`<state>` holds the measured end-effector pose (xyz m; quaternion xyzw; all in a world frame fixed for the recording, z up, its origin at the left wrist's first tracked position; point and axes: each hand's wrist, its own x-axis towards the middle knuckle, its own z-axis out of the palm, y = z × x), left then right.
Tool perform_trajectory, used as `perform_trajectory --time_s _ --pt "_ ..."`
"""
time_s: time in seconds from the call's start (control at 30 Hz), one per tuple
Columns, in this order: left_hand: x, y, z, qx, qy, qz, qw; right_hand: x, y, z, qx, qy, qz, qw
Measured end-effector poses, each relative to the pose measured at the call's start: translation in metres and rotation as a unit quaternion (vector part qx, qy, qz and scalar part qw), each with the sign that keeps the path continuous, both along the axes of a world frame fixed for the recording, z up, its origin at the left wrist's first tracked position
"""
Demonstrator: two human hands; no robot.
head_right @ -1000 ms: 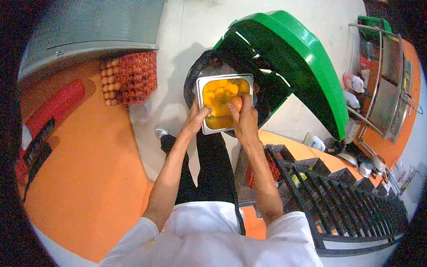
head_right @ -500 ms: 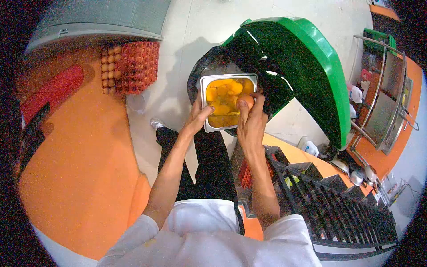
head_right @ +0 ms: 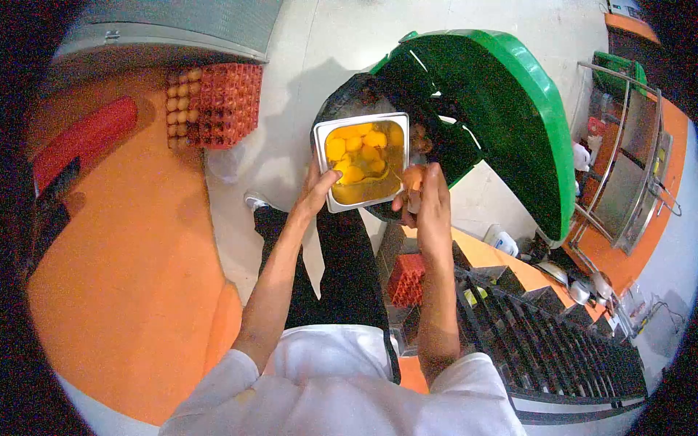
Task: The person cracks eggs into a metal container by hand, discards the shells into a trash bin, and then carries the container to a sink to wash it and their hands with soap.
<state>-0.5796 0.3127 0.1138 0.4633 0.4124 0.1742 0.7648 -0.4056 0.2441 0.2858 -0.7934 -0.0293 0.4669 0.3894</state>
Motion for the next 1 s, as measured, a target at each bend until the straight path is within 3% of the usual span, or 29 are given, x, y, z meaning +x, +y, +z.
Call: perform_trajectory --time_s 0.37,0.6,0.77,0.8,0.9,0.97,1.0 --pt "-0.014 0.014 0.003 -0.026 0.003 0.006 1.0 0.029 -0.031 -0.022 -0.004 0.044 -0.078 0.996" --pt "-0.014 0.013 -0.006 -0.017 0.002 0.012 1.0 0.028 -0.026 -0.016 -0.007 0.025 -0.029 0.999" --pt "-0.025 0.007 0.006 -0.083 -0.023 0.044 0.995 0.046 -0.042 -0.081 0.019 0.045 -0.059 0.997" --pt "-0.03 0.004 0.005 -0.093 -0.029 0.072 0.993 0.048 -0.041 -0.089 -0.085 -0.031 0.058 0.994" --pt "-0.056 0.0 -0.001 -0.125 -0.032 0.104 0.986 0.06 -0.069 -0.149 -0.156 -0.235 0.306 0.909" --pt "-0.073 0.002 0.008 -0.141 -0.018 0.157 0.977 0.044 -0.04 -0.12 -0.068 -0.388 0.279 0.876" --pt "-0.086 0.001 0.001 -0.129 -0.031 0.168 0.977 0.038 -0.022 -0.104 -0.103 -0.358 0.276 0.886"
